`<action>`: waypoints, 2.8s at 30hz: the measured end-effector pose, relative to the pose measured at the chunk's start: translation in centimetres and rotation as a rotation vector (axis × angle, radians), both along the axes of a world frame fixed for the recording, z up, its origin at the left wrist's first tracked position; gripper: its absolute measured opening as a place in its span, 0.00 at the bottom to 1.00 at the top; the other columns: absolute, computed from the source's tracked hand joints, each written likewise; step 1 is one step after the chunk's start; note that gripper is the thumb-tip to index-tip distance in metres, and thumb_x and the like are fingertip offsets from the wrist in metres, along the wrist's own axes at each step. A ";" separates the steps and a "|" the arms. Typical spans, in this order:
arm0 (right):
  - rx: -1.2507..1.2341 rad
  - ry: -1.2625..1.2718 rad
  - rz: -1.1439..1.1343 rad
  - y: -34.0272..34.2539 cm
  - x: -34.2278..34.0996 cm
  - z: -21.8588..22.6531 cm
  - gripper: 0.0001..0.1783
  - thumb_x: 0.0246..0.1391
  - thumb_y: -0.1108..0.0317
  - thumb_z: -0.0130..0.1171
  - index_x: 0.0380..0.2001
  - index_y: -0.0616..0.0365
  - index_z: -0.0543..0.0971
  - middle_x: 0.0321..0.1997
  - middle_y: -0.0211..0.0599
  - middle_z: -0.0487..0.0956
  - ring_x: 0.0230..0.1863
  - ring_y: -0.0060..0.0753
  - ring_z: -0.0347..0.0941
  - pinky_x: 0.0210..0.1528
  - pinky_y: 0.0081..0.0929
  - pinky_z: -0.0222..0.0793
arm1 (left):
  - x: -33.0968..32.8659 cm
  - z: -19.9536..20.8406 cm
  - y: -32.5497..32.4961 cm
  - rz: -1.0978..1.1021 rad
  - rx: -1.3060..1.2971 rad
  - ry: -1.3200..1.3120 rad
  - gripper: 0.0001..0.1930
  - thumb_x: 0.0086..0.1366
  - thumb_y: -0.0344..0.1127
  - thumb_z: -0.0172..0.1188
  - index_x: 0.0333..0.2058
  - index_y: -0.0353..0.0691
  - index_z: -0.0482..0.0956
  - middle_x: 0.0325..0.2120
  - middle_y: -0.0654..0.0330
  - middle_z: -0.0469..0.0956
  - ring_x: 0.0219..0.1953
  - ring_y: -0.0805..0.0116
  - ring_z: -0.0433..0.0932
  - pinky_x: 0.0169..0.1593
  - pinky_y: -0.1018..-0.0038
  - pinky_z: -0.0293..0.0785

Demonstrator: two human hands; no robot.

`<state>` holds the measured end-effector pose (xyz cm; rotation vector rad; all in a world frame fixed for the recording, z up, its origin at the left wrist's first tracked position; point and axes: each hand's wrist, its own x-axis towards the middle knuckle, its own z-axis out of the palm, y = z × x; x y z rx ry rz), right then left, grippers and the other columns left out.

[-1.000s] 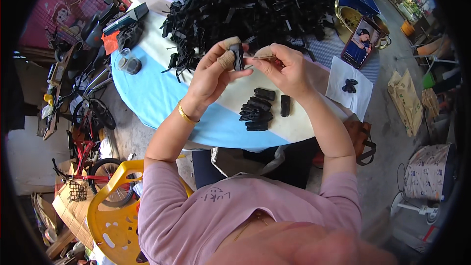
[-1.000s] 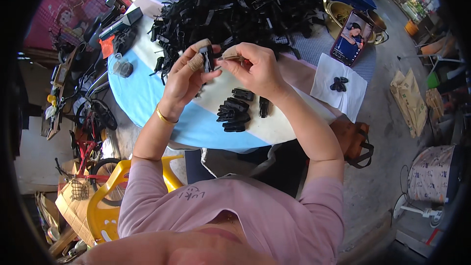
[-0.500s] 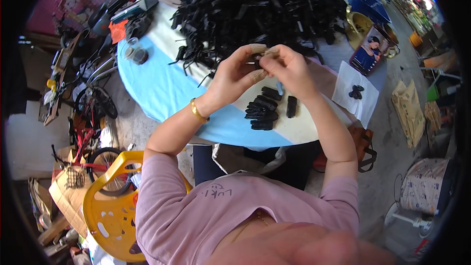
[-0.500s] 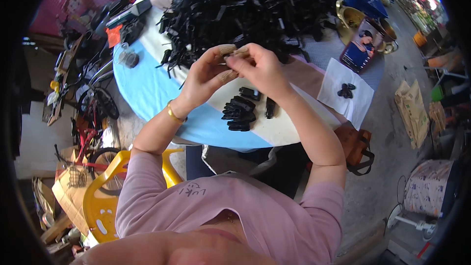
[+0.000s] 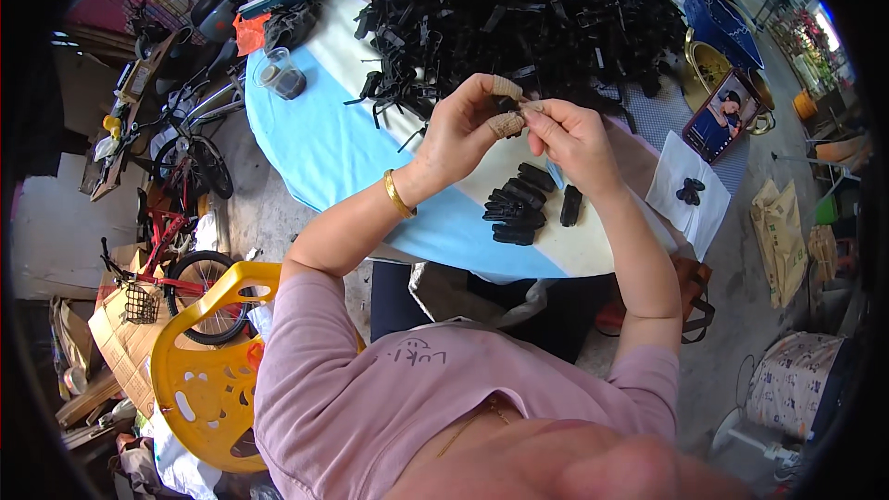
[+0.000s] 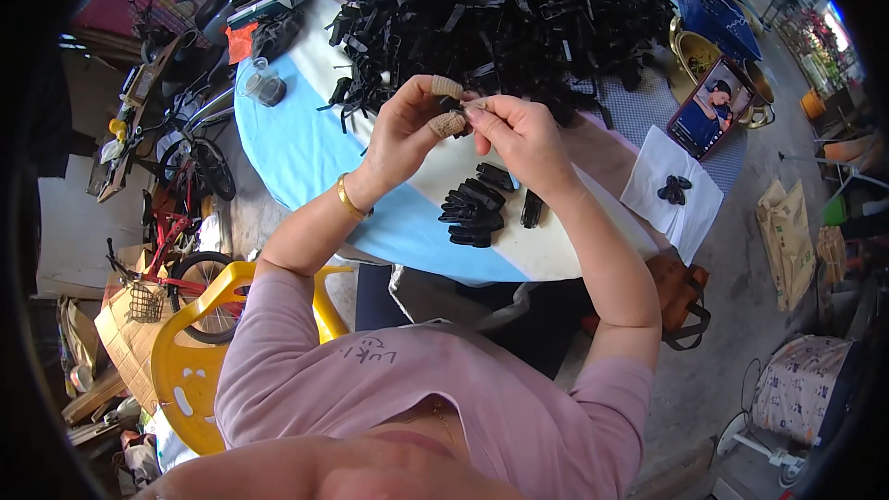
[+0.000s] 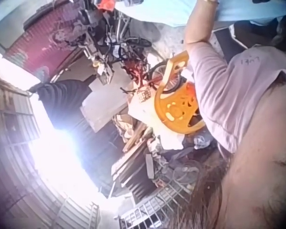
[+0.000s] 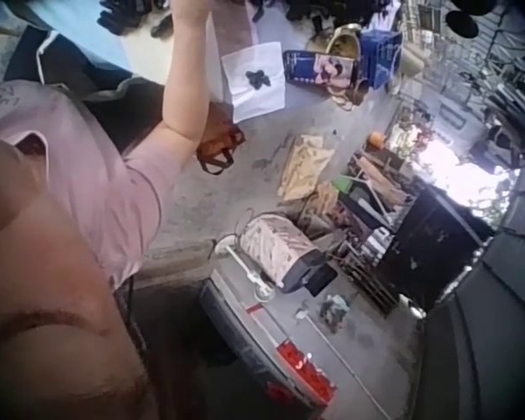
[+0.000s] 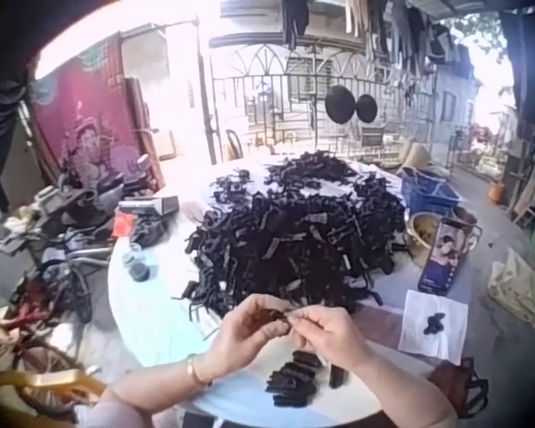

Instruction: Manually assemble small black mechanical components on a production workbench.

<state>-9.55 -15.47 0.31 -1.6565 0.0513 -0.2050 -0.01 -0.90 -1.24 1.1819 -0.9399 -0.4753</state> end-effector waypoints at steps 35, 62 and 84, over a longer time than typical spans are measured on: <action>-0.170 -0.157 -0.071 -2.0 0.3 0.2 0.13 0.48 0.70 0.60 0.37 0.65 0.76 0.26 0.25 0.76 0.26 0.10 0.68 0.28 0.11 0.64 | -0.3 -0.2 -0.8 0.107 0.069 -0.463 0.39 0.49 0.28 0.65 0.58 0.33 0.54 0.53 0.52 0.62 0.51 0.63 0.68 0.53 0.71 0.67; -0.156 -0.150 -0.022 -0.2 0.1 -0.4 0.10 0.57 0.70 0.48 0.36 0.64 0.75 0.19 0.22 0.68 0.22 0.10 0.60 0.25 0.09 0.55 | 0.2 0.0 -0.4 -0.006 -0.021 0.047 0.18 0.54 0.22 0.59 0.44 0.37 0.68 0.42 0.59 0.74 0.38 0.77 0.74 0.37 0.85 0.70; -0.101 -0.186 -0.136 -0.6 -0.1 0.4 0.10 0.48 0.67 0.60 0.33 0.61 0.76 0.25 0.23 0.75 0.26 0.10 0.66 0.27 0.10 0.63 | -1.0 0.2 -0.3 0.354 0.146 -0.452 0.30 0.48 0.27 0.66 0.50 0.36 0.62 0.34 0.56 0.77 0.31 0.70 0.78 0.36 0.77 0.75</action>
